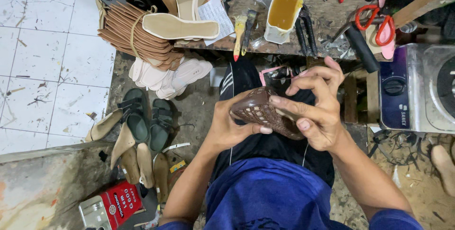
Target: The person applies a yellowish liquid to the sole of a brown patterned shoe using their fingers. They repeatedly dip their fingers into a container and spread the liquid across the sole surface. The person handles two shoes in total, placing the first on a shelf and then working on the second.
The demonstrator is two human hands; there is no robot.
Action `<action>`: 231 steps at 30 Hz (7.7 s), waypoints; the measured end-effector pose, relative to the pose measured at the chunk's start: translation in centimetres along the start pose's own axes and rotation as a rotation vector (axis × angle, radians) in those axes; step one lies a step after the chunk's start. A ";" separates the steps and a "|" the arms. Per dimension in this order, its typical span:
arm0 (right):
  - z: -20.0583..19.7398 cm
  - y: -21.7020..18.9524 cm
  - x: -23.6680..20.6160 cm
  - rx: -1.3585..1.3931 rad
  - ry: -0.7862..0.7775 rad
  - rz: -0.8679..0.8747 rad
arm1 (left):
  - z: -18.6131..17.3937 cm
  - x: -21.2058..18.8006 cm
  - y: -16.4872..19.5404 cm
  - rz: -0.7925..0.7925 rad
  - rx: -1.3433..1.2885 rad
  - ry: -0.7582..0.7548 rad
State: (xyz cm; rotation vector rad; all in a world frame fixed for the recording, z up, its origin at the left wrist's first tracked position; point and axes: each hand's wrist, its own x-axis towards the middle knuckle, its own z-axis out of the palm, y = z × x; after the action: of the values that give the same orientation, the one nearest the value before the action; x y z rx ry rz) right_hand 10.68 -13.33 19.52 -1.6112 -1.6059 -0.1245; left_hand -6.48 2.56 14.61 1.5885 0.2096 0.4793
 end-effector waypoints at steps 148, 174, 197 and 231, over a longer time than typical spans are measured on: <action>1.2 0.8 1.3 -0.440 0.145 -0.319 | 2.9 0.0 -1.4 -0.151 -0.929 0.237; 1.9 7.2 3.5 -0.114 0.156 0.109 | 2.3 -0.7 -4.8 -0.472 -1.224 0.323; 4.9 17.1 4.1 -0.497 -0.076 0.176 | 3.4 -0.5 -3.8 -0.262 -1.270 0.317; 2.1 0.8 0.6 -0.419 0.235 -0.143 | 3.9 -0.5 2.0 -0.122 -0.953 0.239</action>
State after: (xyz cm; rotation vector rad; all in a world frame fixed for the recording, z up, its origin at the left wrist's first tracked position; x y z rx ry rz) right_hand 10.47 -11.45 18.19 -1.7097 -1.5770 -0.7409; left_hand -5.58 -1.31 16.47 0.5842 0.2118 0.5589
